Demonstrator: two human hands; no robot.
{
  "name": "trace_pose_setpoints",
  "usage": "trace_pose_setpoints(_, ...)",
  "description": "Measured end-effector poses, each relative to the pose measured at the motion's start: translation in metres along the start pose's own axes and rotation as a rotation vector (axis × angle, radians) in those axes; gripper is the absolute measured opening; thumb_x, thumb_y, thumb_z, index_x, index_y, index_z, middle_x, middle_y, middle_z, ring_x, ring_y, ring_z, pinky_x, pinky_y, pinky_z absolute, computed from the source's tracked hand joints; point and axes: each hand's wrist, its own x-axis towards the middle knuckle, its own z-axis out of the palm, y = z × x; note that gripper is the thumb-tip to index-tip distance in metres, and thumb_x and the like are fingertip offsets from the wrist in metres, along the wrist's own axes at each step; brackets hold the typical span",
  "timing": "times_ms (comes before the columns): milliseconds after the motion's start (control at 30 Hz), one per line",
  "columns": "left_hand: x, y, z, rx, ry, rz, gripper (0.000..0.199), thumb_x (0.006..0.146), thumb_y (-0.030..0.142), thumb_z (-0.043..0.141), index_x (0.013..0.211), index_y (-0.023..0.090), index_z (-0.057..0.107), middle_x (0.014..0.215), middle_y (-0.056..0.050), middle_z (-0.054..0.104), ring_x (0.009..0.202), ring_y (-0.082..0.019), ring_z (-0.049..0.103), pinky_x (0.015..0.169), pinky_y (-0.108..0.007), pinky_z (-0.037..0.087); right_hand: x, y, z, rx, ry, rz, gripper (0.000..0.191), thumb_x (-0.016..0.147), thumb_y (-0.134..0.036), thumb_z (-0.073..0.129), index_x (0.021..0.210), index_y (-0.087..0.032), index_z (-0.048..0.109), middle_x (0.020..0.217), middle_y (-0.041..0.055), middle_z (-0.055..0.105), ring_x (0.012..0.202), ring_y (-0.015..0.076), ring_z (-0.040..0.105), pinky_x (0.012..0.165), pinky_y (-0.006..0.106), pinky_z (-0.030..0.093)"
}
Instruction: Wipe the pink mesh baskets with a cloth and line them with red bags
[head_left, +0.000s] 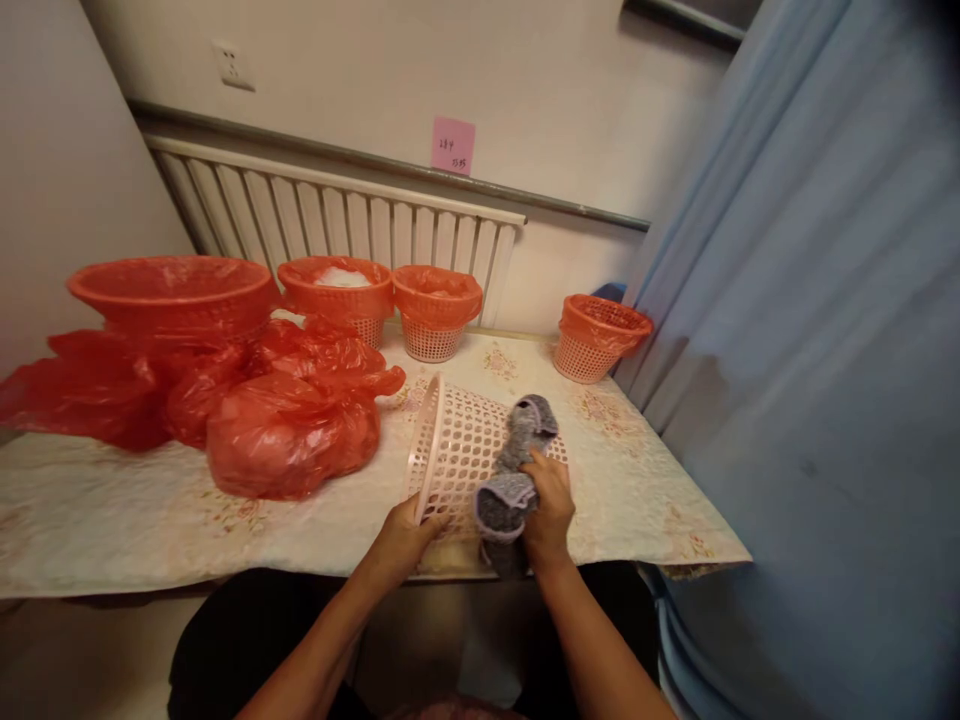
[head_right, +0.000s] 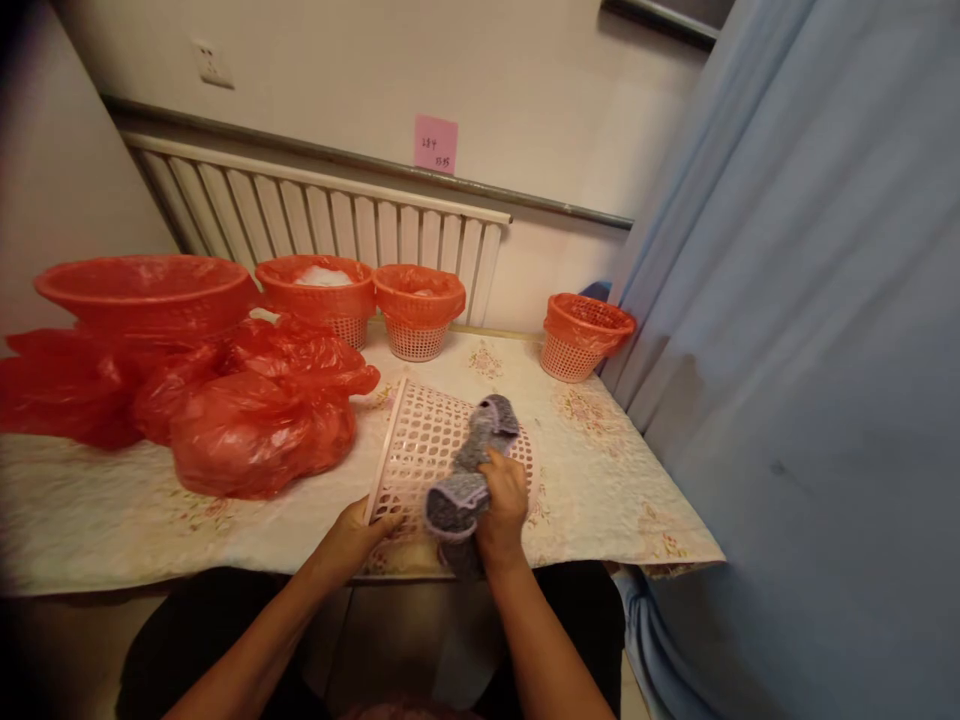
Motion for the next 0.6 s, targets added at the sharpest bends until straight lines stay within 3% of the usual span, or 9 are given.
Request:
trace_pose_setpoints(133,0.001,-0.001,-0.001,0.024,0.006,-0.014,0.043,0.078,0.039,0.063,0.109,0.011,0.067,0.110,-0.012,0.073,0.104,-0.028,0.067,0.097,-0.040,0.049,-0.012,0.038,-0.026,-0.111,0.067,0.170,0.018,0.090,-0.022,0.051,0.099,-0.018,0.065,0.113,0.0122,0.066,0.107,0.0233,0.056,0.093,0.043,0.045)
trace_pose_setpoints(267,-0.004,-0.003,-0.003,0.061,-0.026,-0.005,0.043,0.078,0.041,0.064,0.109,0.012,0.068,0.109,-0.011,0.074,0.102,-0.027,0.067,0.095,-0.039,0.050,-0.016,0.048,-0.033,-0.157,0.102,0.279,0.020,0.085,-0.023,0.053,0.099,-0.017,0.066,0.112,0.0119,0.066,0.106,0.0229,0.057,0.093,0.040,0.045)
trace_pose_setpoints(467,-0.012,-0.018,-0.008,0.113,-0.089,0.014,0.041,0.078,0.041,0.062,0.107,0.012,0.070,0.106,-0.011,0.074,0.107,-0.031,0.064,0.099,-0.044,0.046,0.001,0.021,-0.017,-0.097,0.120,0.325,0.018,0.084,-0.025,0.056,0.097,-0.017,0.066,0.112,0.0122,0.066,0.105,0.0239,0.058,0.092,0.039,0.046)
trace_pose_setpoints(600,-0.011,-0.016,-0.006,0.095,-0.084,0.060,0.039,0.079,0.041,0.062,0.105,0.014,0.071,0.109,-0.010,0.074,0.105,-0.029,0.065,0.101,-0.042,0.045,0.011,-0.023,0.005,0.030,0.053,0.175,0.014,0.086,-0.020,0.055,0.096,-0.018,0.065,0.113,0.0115,0.066,0.109,0.0240,0.057,0.095,0.042,0.043)
